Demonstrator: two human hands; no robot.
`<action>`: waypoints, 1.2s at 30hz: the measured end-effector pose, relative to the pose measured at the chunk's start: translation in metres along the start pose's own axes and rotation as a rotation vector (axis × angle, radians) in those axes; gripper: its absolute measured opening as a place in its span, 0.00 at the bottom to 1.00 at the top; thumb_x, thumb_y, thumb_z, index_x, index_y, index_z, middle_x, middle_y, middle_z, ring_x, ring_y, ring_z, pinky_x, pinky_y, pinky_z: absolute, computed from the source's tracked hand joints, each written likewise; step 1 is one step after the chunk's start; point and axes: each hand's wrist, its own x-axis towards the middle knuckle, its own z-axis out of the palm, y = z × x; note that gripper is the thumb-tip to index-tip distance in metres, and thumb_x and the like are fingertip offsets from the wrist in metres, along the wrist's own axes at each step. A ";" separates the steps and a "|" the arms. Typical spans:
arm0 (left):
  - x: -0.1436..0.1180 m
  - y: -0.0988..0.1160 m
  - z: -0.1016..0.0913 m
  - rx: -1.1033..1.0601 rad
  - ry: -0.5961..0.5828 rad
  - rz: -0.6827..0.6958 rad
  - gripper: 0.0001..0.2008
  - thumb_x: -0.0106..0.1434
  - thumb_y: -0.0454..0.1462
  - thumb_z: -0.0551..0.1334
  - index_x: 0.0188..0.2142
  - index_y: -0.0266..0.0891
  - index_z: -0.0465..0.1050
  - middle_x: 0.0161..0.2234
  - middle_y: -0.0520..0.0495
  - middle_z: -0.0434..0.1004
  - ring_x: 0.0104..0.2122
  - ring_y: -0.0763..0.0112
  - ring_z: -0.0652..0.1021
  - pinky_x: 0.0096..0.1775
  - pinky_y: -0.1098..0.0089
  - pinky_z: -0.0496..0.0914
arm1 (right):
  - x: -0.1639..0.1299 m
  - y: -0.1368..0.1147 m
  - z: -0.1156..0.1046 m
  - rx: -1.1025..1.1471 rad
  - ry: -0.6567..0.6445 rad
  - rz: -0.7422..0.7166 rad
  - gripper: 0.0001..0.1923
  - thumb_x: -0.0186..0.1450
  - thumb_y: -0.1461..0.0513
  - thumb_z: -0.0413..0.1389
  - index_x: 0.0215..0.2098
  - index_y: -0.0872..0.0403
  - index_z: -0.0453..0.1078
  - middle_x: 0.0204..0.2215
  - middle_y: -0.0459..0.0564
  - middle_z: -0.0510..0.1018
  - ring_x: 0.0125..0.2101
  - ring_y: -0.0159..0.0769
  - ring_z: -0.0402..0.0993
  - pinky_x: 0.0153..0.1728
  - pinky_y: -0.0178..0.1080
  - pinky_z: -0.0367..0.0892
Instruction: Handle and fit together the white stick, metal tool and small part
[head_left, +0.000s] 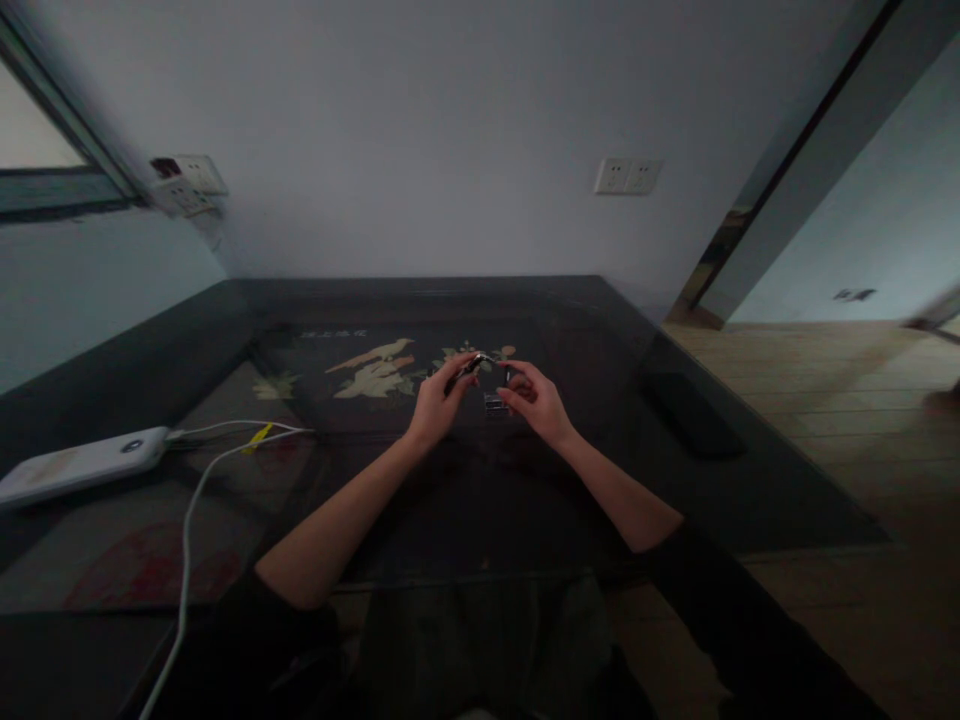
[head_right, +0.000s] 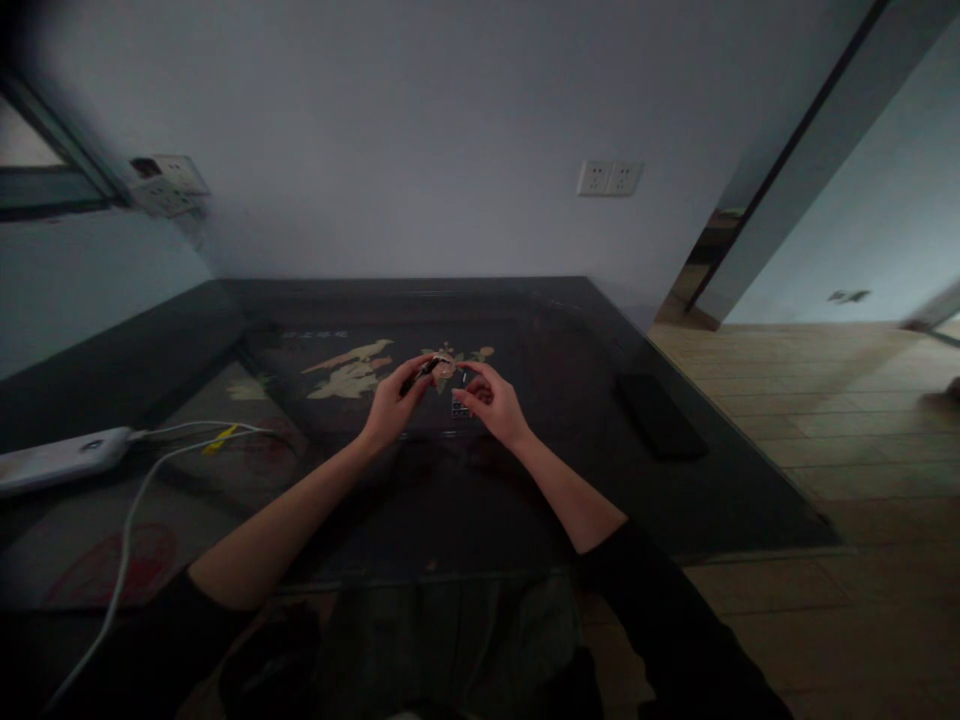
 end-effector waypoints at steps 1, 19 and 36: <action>0.002 -0.002 0.001 -0.080 -0.002 -0.077 0.18 0.67 0.37 0.58 0.56 0.38 0.70 0.36 0.45 0.81 0.31 0.71 0.77 0.35 0.71 0.70 | 0.000 0.001 0.000 0.000 0.003 0.001 0.25 0.58 0.51 0.64 0.50 0.51 0.67 0.24 0.40 0.69 0.20 0.28 0.67 0.22 0.33 0.65; 0.003 -0.019 0.004 -0.379 -0.103 -0.590 0.11 0.60 0.31 0.60 0.42 0.40 0.65 0.32 0.49 0.82 0.23 0.77 0.69 0.29 0.75 0.62 | 0.000 0.009 -0.001 -0.098 0.018 0.027 0.24 0.58 0.50 0.63 0.47 0.54 0.69 0.22 0.41 0.71 0.19 0.29 0.66 0.22 0.34 0.63; 0.003 -0.024 -0.003 0.300 -0.196 -0.311 0.18 0.60 0.31 0.59 0.49 0.36 0.76 0.37 0.45 0.81 0.31 0.68 0.78 0.37 0.69 0.71 | 0.000 0.011 0.000 -0.176 0.001 0.008 0.26 0.58 0.47 0.62 0.48 0.54 0.70 0.22 0.42 0.72 0.19 0.29 0.66 0.22 0.34 0.63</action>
